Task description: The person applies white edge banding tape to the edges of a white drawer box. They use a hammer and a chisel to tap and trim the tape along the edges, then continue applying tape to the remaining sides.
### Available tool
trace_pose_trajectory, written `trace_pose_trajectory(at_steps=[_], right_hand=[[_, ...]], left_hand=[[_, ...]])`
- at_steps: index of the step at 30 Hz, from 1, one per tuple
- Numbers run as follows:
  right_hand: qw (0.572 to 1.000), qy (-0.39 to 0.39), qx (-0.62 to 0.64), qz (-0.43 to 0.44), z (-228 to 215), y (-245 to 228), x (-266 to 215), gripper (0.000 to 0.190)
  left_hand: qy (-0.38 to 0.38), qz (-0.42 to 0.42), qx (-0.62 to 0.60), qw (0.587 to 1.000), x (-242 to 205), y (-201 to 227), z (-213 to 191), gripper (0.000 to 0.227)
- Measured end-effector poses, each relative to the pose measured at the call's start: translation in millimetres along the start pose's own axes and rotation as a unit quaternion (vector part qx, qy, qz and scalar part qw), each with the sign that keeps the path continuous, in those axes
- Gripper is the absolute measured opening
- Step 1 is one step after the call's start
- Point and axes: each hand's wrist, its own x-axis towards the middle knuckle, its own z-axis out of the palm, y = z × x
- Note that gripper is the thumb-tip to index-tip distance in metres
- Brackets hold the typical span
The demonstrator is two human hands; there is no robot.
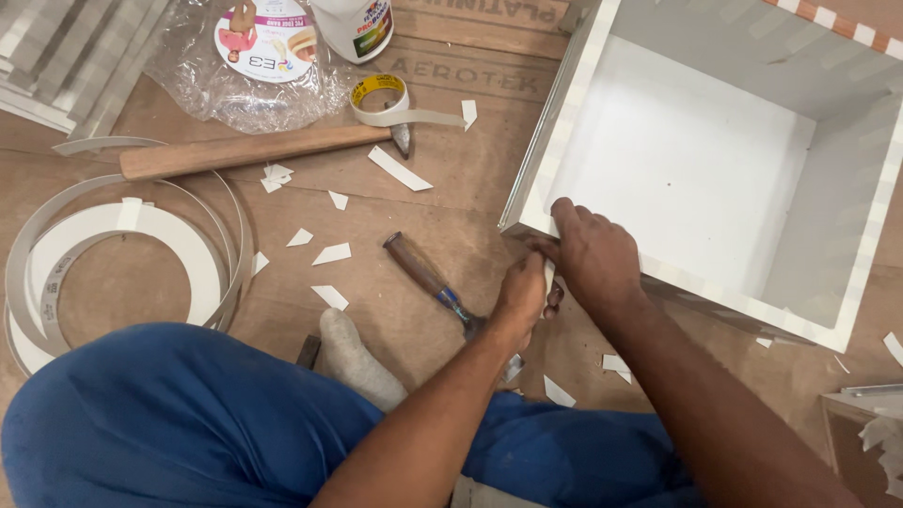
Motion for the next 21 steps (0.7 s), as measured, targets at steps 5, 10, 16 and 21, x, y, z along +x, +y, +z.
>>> trace_pose_trajectory(at_steps=[5,10,16,21], right_hand=[[0.999,-0.016,-0.023,-0.018,3,5,0,0.055],[1.000,-0.026,0.005,-0.017,1,7,3,0.052],[0.988,0.031,0.074,-0.134,-16,23,-4,0.055],[0.963,0.081,0.183,-0.182,-31,17,-40,0.038]], left_hand=[[0.052,-0.010,0.027,0.998,20,-27,-9,0.036],[-0.242,-0.230,0.008,0.942,38,-29,-31,0.023],[-0.139,0.007,0.297,0.945,-45,27,-37,0.023],[-0.149,0.229,0.421,0.865,-81,77,-40,0.021]])
